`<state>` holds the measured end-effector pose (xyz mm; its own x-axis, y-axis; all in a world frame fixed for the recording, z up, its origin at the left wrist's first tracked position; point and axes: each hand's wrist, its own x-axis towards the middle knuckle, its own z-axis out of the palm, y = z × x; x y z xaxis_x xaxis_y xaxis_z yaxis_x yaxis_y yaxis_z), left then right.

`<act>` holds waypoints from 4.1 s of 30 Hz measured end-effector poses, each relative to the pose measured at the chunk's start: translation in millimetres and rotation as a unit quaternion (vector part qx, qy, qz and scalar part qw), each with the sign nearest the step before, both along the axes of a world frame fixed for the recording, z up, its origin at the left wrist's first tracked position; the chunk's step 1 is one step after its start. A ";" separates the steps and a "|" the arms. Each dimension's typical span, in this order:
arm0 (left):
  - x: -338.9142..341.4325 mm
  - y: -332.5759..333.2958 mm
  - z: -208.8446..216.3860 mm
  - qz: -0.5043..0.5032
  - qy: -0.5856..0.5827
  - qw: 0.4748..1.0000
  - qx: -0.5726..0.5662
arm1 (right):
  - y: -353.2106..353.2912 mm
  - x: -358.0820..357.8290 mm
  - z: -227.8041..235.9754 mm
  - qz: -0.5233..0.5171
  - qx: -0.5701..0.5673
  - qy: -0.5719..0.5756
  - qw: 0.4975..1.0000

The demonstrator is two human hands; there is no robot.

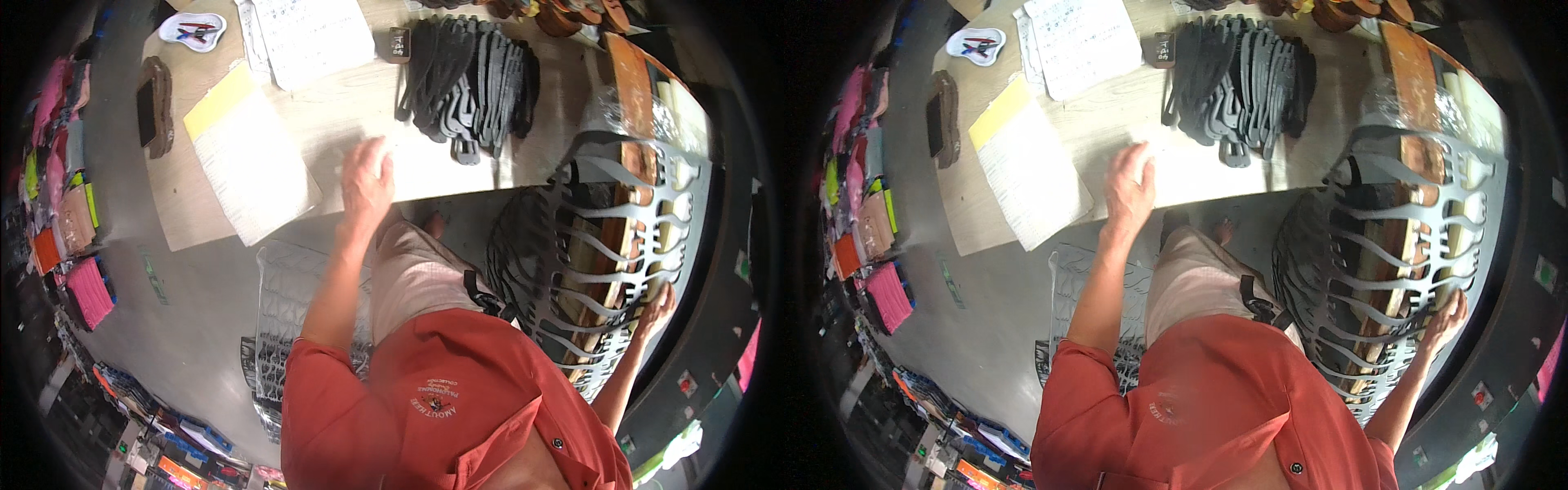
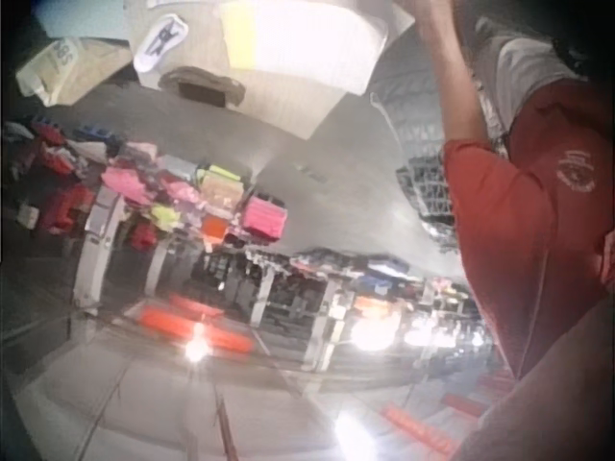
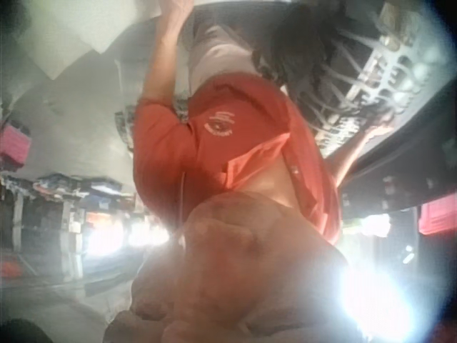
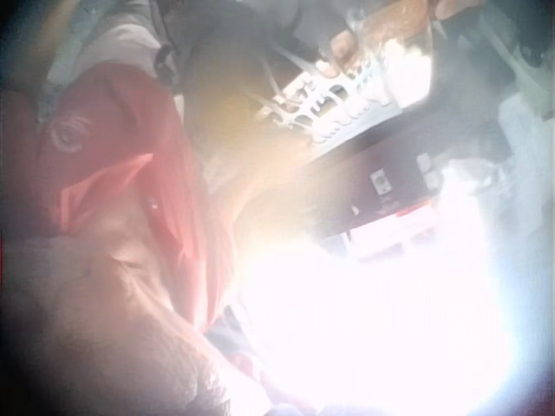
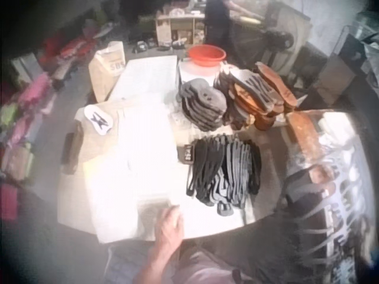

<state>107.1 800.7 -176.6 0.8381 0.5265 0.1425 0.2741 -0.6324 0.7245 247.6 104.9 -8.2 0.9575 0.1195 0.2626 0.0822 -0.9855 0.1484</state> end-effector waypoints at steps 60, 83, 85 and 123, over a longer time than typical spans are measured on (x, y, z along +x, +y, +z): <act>61.0 103.7 -31.8 0.055 0.086 0.994 0.043 | 40.1 26.2 0.1 -0.111 -0.181 -0.033 0.977; 59.4 98.9 -32.6 0.077 0.082 0.993 0.042 | 31.6 22.8 0.3 -0.131 -0.149 -0.016 0.980; 58.9 99.2 -32.3 0.075 0.079 0.993 0.048 | 24.1 24.9 1.1 -0.094 -0.168 -0.023 0.981; 61.9 100.9 -29.5 0.067 0.091 0.993 0.042 | 30.5 17.1 -1.4 -0.128 -0.200 -0.041 0.970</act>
<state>169.0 901.6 -206.1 0.7776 0.6272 0.0437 0.4804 -0.6376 0.6022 264.7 135.4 -9.6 0.9469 -0.0118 0.3215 -0.1868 -0.8336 0.5198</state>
